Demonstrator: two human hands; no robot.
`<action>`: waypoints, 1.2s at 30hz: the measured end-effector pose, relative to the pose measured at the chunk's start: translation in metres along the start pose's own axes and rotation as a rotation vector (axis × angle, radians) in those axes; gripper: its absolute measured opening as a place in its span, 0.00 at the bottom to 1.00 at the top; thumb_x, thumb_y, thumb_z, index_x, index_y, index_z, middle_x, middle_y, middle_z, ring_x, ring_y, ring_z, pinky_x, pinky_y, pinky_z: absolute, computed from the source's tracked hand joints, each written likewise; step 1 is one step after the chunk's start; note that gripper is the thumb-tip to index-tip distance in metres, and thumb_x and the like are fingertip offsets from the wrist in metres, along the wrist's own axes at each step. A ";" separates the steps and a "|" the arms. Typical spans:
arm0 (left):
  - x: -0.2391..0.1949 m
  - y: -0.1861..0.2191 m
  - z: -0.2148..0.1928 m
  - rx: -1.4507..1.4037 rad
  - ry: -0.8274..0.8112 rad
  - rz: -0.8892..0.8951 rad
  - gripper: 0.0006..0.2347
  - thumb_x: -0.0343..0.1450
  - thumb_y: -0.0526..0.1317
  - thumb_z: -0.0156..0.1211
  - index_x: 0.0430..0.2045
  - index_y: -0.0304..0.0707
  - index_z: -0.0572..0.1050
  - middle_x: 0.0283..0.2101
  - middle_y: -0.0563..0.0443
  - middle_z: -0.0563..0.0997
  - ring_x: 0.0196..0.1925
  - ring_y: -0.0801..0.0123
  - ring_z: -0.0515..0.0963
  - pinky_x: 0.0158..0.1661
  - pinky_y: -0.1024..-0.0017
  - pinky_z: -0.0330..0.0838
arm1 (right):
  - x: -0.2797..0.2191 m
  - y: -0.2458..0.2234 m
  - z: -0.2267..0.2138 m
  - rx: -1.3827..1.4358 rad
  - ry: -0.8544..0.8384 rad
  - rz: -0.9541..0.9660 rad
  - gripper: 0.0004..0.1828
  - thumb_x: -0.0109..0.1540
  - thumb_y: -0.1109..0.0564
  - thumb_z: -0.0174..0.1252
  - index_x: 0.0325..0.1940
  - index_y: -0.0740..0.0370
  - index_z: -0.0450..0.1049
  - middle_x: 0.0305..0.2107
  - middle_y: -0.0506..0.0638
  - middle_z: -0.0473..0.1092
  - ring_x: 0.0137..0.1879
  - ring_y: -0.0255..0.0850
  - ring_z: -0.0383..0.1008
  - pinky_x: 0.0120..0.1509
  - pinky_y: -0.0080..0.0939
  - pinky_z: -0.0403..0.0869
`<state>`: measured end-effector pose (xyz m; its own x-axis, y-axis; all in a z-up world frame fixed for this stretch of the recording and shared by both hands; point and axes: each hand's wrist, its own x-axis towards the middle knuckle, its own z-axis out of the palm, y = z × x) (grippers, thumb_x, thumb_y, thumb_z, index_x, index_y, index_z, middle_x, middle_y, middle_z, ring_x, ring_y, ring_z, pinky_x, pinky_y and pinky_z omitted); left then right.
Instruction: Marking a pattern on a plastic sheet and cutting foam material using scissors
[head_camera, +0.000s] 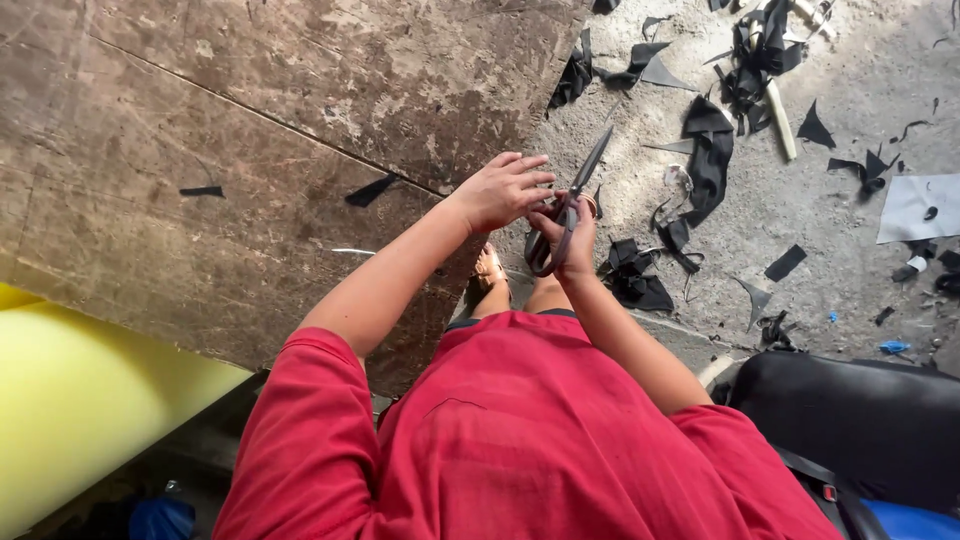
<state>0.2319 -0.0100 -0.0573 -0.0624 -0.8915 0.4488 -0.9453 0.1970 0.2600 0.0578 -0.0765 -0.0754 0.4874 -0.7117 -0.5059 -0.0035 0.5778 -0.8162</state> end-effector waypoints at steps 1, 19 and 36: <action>0.001 0.000 -0.006 -0.018 -0.028 -0.007 0.09 0.74 0.48 0.59 0.46 0.58 0.79 0.56 0.64 0.79 0.66 0.67 0.71 0.61 0.60 0.62 | 0.000 -0.005 -0.001 -0.023 -0.018 -0.086 0.32 0.52 0.70 0.76 0.53 0.63 0.66 0.35 0.62 0.78 0.38 0.48 0.82 0.42 0.47 0.84; -0.013 0.007 -0.026 -0.488 0.083 -0.367 0.07 0.75 0.50 0.62 0.43 0.59 0.80 0.43 0.66 0.85 0.52 0.75 0.82 0.59 0.66 0.67 | -0.019 -0.062 0.031 -0.052 -0.175 -0.383 0.30 0.57 0.71 0.71 0.56 0.64 0.63 0.35 0.63 0.77 0.40 0.48 0.82 0.47 0.46 0.82; -0.009 0.041 -0.042 -0.302 0.335 -0.628 0.01 0.70 0.46 0.67 0.30 0.60 0.81 0.36 0.69 0.85 0.46 0.78 0.80 0.65 0.62 0.54 | -0.032 -0.105 -0.026 -0.857 -0.271 -0.501 0.31 0.52 0.43 0.81 0.52 0.55 0.78 0.30 0.59 0.78 0.36 0.51 0.80 0.41 0.46 0.76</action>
<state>0.2068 0.0232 -0.0147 0.6024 -0.7111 0.3625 -0.6401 -0.1591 0.7516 0.0197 -0.1245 0.0191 0.7847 -0.6171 -0.0589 -0.3153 -0.3155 -0.8950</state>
